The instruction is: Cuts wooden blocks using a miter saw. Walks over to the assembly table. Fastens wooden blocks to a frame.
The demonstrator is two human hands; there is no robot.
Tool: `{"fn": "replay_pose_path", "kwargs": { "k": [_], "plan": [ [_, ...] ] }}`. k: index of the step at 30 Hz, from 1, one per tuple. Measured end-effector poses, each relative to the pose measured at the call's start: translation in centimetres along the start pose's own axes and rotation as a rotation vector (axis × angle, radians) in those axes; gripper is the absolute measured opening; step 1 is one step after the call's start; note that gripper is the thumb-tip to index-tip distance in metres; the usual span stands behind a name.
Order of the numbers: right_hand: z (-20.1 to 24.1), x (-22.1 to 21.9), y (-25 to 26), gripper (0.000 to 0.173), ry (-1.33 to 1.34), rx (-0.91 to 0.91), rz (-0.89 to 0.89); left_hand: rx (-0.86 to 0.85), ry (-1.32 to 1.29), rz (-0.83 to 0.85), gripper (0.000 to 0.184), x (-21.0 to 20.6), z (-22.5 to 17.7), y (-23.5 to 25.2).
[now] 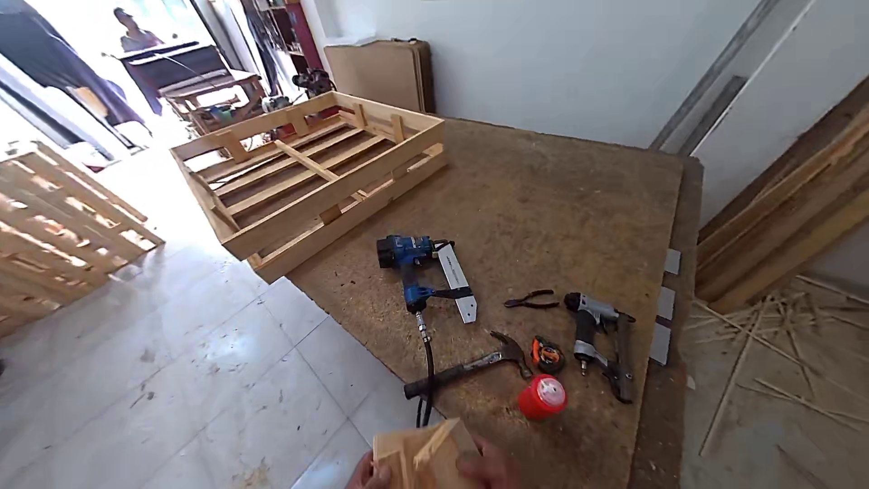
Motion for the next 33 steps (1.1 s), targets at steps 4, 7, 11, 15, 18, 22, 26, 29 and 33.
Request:
{"fn": "replay_pose_path", "kwargs": {
  "k": [4,7,11,15,18,22,26,29,33],
  "plan": [
    [4.1,0.2,8.0,0.05,0.35,0.036,-0.173,0.051,0.019,-0.025,0.083,1.8,-5.9,8.4],
    [8.1,1.3,12.5,0.047,0.421,0.096,-0.39,0.041,0.065,-0.033,0.078,2.9,-10.6,15.2],
    [14.1,3.9,17.9,0.04,0.428,0.217,-0.671,0.021,-0.038,-0.058,0.071,3.9,-15.3,25.9],
    [20.4,7.1,23.6,0.045,0.402,0.328,-0.82,0.03,-0.161,0.005,0.065,6.0,-17.5,36.5],
    [25.6,9.3,27.5,0.049,0.401,0.381,-0.933,0.069,-0.061,0.017,0.049,7.1,-18.7,43.2],
    [29.4,11.0,31.1,0.056,0.212,0.417,-1.066,0.103,0.23,-0.041,0.036,8.6,-19.7,49.8],
    [27.6,5.2,32.1,0.063,-0.441,0.341,-1.197,0.186,0.407,0.022,0.054,10.0,-19.7,52.5],
    [22.2,-2.7,31.8,0.044,-0.749,0.267,-1.01,0.2,0.392,0.154,0.058,10.1,-19.3,54.2],
    [13.3,-7.3,32.7,0.035,-0.774,0.034,-0.756,0.204,0.408,0.3,0.064,10.4,-19.2,54.8]
  ]
}}
Point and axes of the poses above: each hand's wrist, its own y-axis towards the middle knuckle, its own x-axis out of the back of the hand, z = x × y, the point moved 6 cm from there along y, towards the middle knuckle, and after that the axes turned 6 degrees about -x, right-handed, at the moved point
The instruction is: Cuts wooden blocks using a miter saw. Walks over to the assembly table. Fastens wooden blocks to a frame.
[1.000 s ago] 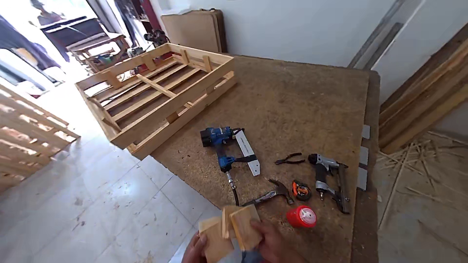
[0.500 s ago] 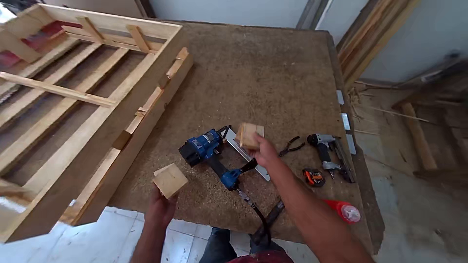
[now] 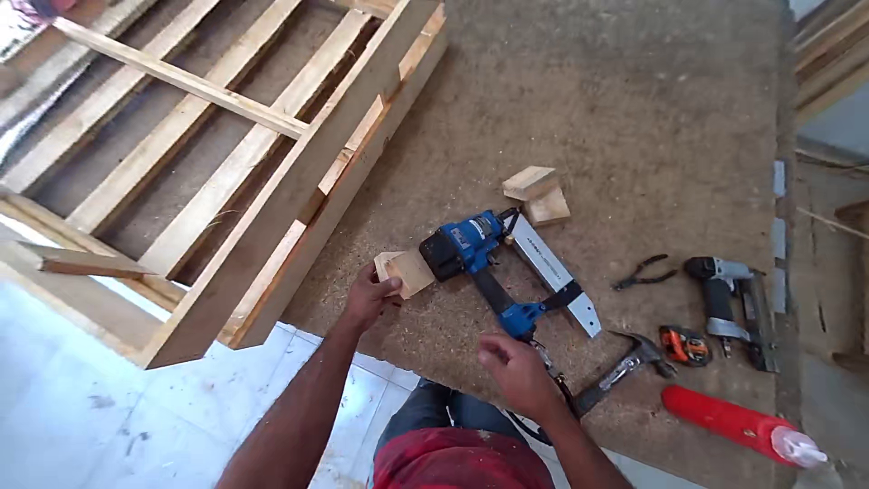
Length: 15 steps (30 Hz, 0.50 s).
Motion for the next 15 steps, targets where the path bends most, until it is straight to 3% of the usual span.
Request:
{"fn": "replay_pose_path", "kwargs": {
  "k": [4,6,9,12,15],
  "plan": [
    [-0.8,-3.1,-1.7,0.037,-0.021,0.004,0.157,-0.008,0.13,0.058,0.072,0.2,-0.5,-0.9],
    [-0.6,-3.0,-1.8,0.038,-0.144,0.027,0.143,0.011,0.322,-0.023,0.068,0.9,-1.6,-2.2],
    [0.0,-1.5,-1.3,0.039,-0.341,0.056,-0.027,-0.042,0.57,-0.245,0.052,2.9,-5.4,-5.8],
    [0.2,1.0,0.1,0.042,-0.405,0.111,-0.276,-0.193,0.307,-0.336,0.051,5.1,-8.3,-9.8],
    [1.4,2.2,2.0,0.054,-0.444,0.159,-0.422,-0.278,-0.14,-0.226,0.046,5.4,-9.7,-13.3]
  ]
}}
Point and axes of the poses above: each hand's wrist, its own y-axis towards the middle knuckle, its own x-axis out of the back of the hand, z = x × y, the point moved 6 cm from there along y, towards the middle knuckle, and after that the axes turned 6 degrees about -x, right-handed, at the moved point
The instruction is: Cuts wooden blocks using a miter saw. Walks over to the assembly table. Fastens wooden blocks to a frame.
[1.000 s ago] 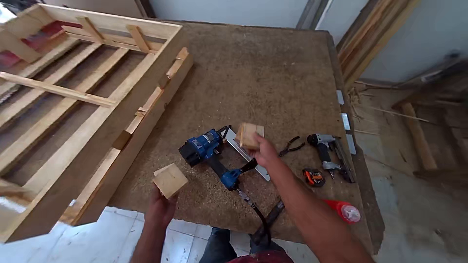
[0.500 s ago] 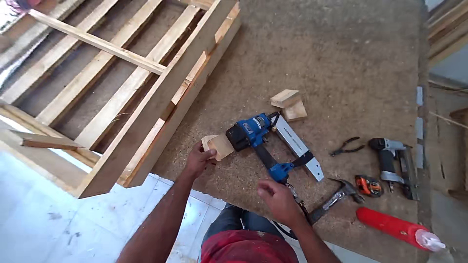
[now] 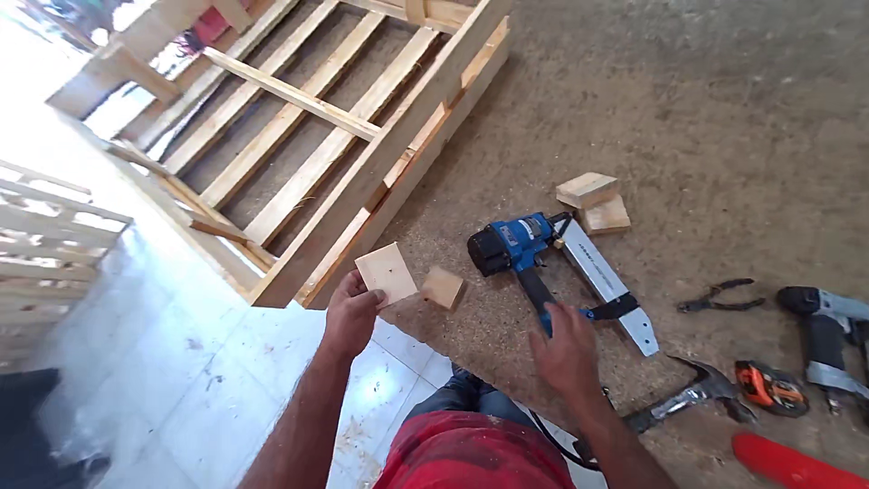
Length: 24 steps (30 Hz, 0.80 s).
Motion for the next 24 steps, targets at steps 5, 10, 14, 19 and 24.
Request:
{"fn": "replay_pose_path", "kwargs": {
  "k": [5,10,14,19,24],
  "plan": [
    [6.6,1.0,2.7,0.061,0.199,0.093,0.047,-0.127,-0.123,0.11,0.057,0.0,-3.6,-3.6],
    [19.8,-0.7,-0.9,0.063,0.843,0.031,0.781,-0.292,0.16,0.385,0.049,-0.3,-6.8,-4.9],
    [24.5,-3.9,-2.4,0.042,1.255,-0.243,1.124,-0.38,0.277,0.521,0.035,1.1,-7.7,-3.1],
    [29.0,-4.4,-1.5,0.041,1.015,-0.003,0.485,0.184,0.028,0.461,0.064,6.6,-7.8,0.7],
    [34.2,-6.6,-0.6,0.052,0.949,0.192,0.409,0.092,0.229,0.591,0.046,11.5,-10.7,4.1]
  ]
}}
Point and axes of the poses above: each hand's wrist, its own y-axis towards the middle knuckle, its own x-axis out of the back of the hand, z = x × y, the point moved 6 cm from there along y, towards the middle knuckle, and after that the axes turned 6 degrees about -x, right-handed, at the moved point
